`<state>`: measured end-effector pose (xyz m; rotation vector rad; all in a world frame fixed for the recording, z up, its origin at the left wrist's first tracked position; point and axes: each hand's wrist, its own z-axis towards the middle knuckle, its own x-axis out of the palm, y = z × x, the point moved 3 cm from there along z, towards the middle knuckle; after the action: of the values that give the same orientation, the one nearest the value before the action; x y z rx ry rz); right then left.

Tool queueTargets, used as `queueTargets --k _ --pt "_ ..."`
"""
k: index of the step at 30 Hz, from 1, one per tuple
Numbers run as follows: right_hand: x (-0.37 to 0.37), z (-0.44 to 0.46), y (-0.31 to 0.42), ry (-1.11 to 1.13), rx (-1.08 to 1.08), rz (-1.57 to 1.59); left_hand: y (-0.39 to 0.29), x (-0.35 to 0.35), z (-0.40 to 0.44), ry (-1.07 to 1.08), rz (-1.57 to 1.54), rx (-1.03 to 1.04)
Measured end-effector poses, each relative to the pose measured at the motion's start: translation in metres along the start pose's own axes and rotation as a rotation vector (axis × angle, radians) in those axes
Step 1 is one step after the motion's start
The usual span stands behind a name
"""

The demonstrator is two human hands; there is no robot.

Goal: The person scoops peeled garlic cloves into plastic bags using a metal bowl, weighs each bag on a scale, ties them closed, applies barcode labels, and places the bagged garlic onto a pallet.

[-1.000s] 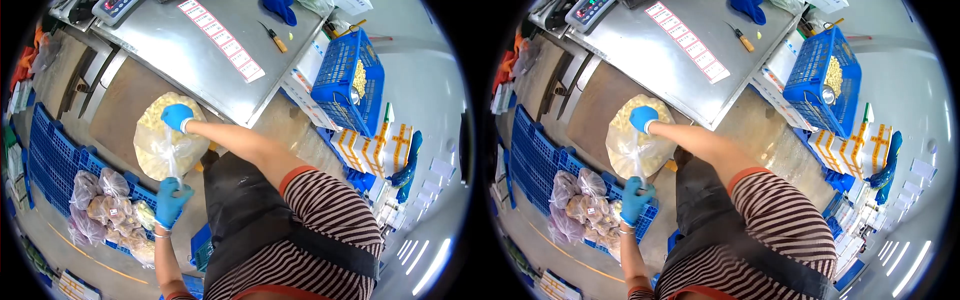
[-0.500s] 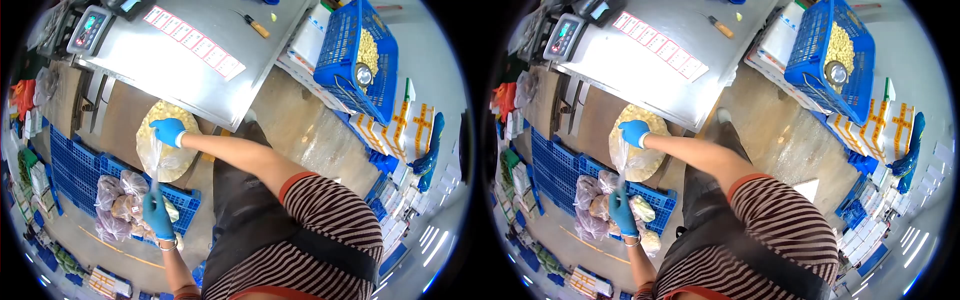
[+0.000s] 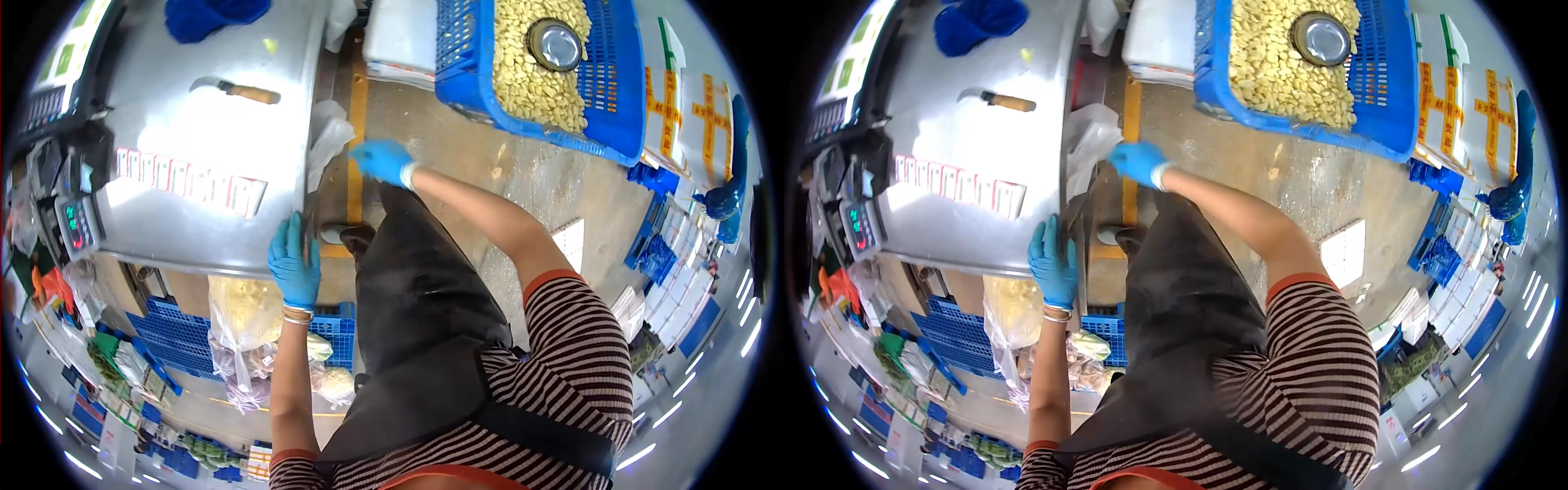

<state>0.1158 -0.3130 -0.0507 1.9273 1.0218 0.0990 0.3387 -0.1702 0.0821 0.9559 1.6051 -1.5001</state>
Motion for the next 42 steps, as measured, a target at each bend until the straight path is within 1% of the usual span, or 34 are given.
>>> queueTargets --k 1,3,4,5,7,8,9,10,12,15,17,19,21,23,25,27,29,30,33,35,36,37,38,39,40,41,42 --pt "-0.011 0.033 -0.016 -0.115 0.002 0.121 0.003 0.014 0.009 -0.025 0.011 0.01" --pt "-0.041 0.086 -0.003 -0.31 -0.038 -0.065 0.005 0.032 0.012 -0.071 0.106 0.033" --pt "-0.04 0.117 -0.003 -0.329 -0.107 -0.1 0.006 0.035 0.013 -0.099 0.157 0.042" --pt "-0.033 0.145 -0.001 -0.347 -0.18 -0.133 0.008 0.036 0.013 -0.084 0.169 0.044" --pt "-0.006 0.185 0.01 -0.174 -0.321 -0.156 0.011 0.039 0.01 -0.089 0.21 0.046" --pt "0.026 0.212 0.013 0.065 -0.285 -0.593 0.013 0.041 0.009 -0.097 0.229 0.044" --pt "0.043 0.206 0.018 -0.02 -0.367 -0.656 0.013 0.042 0.01 -0.105 0.224 0.044" --pt "0.045 0.183 0.031 -0.029 -0.524 -0.693 0.013 0.043 0.01 -0.104 0.225 0.044" --pt "0.078 0.186 0.017 0.087 -0.515 -0.76 0.013 0.042 0.011 -0.1 0.221 0.044" --pt "0.065 0.164 0.004 0.09 -0.382 -0.638 0.011 0.042 0.012 -0.107 0.217 0.04" --pt "0.054 0.135 -0.018 -0.12 -0.494 -0.626 0.013 0.041 0.012 -0.108 0.197 0.04" --pt "0.036 0.097 -0.038 -0.158 -0.475 -0.629 0.013 0.039 0.013 -0.12 0.196 0.042" --pt "0.029 0.074 -0.09 -0.232 -0.273 -0.732 0.011 0.036 0.016 -0.122 0.16 0.034" --pt "0.008 0.047 -0.121 -0.095 0.057 -0.765 0.007 0.031 0.018 -0.113 0.134 0.037" --pt "0.0 0.023 -0.148 -0.195 0.049 -0.888 0.007 0.028 0.021 -0.118 0.123 0.048" --pt "0.0 0.008 -0.194 -0.062 0.278 -0.982 0.006 0.026 0.018 -0.112 0.104 0.035" --pt "-0.02 -0.022 -0.224 -0.047 0.327 -1.032 0.008 0.024 0.017 -0.128 0.095 0.048" --pt "-0.025 -0.035 -0.224 -0.043 0.351 -1.056 0.008 0.022 0.016 -0.13 0.09 0.049" --pt "-0.037 -0.078 -0.185 0.124 0.296 -1.151 0.005 0.014 0.011 -0.113 0.059 0.033" --pt "-0.016 -0.122 -0.167 0.475 0.136 -1.213 -0.009 0.004 -0.003 -0.221 0.016 -0.038" --pt "0.0 -0.145 -0.13 0.659 0.032 -1.174 -0.018 -0.001 -0.008 -0.287 0.0 -0.074" --pt "0.015 -0.171 -0.094 0.766 -0.024 -1.081 -0.026 0.005 -0.029 -0.307 -0.083 -0.142" --pt "0.03 -0.196 -0.051 0.811 -0.039 -0.978 -0.041 0.01 -0.051 -0.276 -0.285 -0.301" --pt "0.054 -0.216 -0.043 0.863 -0.195 -0.864 -0.055 0.023 -0.072 -0.233 -0.368 -0.377" --pt "0.069 -0.236 0.003 0.902 -0.272 -0.805 -0.067 0.046 -0.09 -0.157 -0.592 -0.573" --pt "0.09 -0.25 0.035 0.993 -0.294 -0.809 -0.069 0.071 -0.102 -0.114 -0.673 -0.642" --pt "0.116 -0.257 0.033 1.022 -0.479 -0.681 -0.077 0.063 -0.098 -0.084 -1.136 -0.654"
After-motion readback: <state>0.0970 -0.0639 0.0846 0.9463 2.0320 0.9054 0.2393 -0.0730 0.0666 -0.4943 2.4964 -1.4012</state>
